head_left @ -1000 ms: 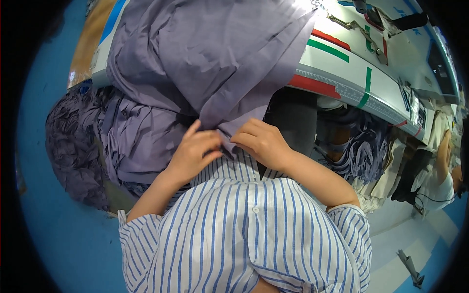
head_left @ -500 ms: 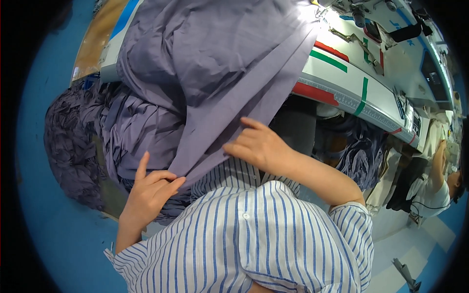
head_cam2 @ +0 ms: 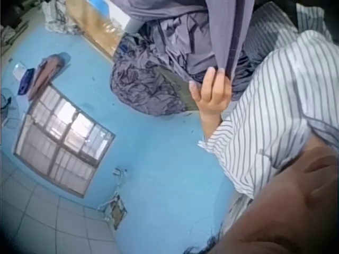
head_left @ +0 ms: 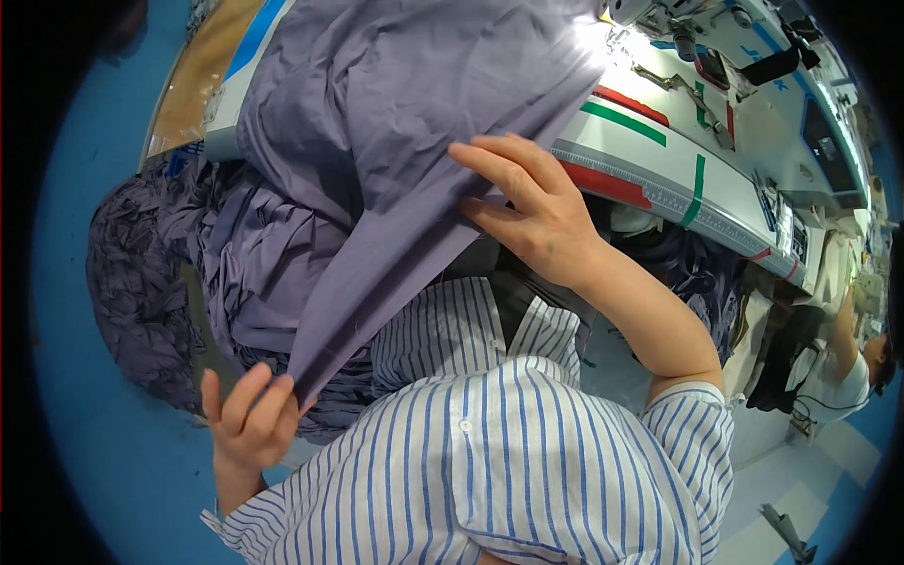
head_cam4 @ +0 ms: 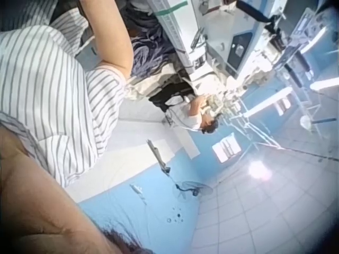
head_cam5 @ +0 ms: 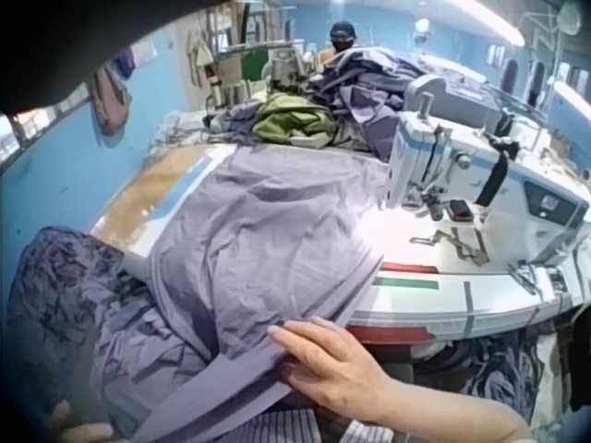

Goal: Operating an industrial sewing machine to sew fabric panels together.

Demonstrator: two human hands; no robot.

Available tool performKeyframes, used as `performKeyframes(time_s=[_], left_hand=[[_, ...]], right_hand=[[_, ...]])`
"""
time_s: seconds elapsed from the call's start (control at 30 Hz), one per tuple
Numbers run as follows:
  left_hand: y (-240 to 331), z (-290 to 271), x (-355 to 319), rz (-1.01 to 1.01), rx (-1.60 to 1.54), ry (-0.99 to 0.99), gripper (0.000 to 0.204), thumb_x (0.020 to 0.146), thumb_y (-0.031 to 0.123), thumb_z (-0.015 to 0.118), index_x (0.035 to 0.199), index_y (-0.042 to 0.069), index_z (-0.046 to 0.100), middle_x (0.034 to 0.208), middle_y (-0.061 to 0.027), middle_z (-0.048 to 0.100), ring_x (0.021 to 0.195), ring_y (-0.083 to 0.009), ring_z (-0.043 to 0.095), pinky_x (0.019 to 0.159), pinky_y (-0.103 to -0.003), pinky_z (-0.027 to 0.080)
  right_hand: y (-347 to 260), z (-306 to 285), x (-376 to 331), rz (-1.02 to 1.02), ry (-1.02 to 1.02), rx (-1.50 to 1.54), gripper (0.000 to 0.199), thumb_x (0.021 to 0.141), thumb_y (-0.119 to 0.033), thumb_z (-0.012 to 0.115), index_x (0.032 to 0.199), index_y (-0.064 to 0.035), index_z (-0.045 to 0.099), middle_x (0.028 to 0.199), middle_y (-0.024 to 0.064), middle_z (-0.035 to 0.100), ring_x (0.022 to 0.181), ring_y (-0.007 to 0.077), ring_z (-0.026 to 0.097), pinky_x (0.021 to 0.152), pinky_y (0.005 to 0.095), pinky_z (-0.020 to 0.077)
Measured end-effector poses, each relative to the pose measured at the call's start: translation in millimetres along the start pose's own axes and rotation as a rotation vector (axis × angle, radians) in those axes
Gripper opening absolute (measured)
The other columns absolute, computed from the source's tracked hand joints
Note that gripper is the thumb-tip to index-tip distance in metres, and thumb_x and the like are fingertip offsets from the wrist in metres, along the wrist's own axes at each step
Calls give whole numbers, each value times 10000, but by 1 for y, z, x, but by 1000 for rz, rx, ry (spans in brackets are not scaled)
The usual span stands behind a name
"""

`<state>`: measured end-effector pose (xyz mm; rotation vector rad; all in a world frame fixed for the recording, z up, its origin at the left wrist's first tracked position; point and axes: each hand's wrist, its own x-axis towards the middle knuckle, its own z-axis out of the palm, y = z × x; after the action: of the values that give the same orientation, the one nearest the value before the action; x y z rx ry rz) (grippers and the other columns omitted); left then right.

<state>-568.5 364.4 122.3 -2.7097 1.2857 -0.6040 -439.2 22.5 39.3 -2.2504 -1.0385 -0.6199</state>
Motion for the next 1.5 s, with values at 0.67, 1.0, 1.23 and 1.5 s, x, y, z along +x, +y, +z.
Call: performKeyframes(time_s=[0.67, 1.0, 1.23, 1.5], left_hand=[[-4, 221, 332, -288, -1148, 298, 139, 894, 21, 538, 1008, 24, 619, 975, -133, 624, 794, -256, 612, 710, -315, 494], [-51, 337, 443, -469, -936, 341, 193, 888, 207, 605, 1015, 68, 647, 1038, -67, 655, 859, -263, 637, 757, -359, 498], [-59, 334, 461, -528, -728, 201, 314, 848, 364, 655, 1039, 116, 668, 1012, -46, 674, 871, -239, 651, 755, -382, 500], [-63, 321, 476, -579, -732, 257, 261, 751, 308, 757, 756, 55, 695, 737, -129, 673, 701, -298, 662, 644, -399, 507]], right_hand=[[-29, -2, -141, 297, -167, 261, 166, 696, -118, 613, 810, -14, 675, 918, 108, 664, 897, 253, 659, 910, 383, 525], [7, -10, -142, 380, -182, 368, 200, 699, -134, 596, 835, -15, 683, 949, 126, 684, 907, 250, 678, 880, 384, 543], [30, -17, -136, 367, -168, 415, 150, 709, -104, 656, 828, -16, 678, 943, 101, 662, 894, 237, 658, 893, 370, 543], [45, -21, -131, 356, -176, 405, 160, 710, -92, 664, 849, -12, 672, 936, 106, 663, 892, 245, 662, 880, 371, 547]])
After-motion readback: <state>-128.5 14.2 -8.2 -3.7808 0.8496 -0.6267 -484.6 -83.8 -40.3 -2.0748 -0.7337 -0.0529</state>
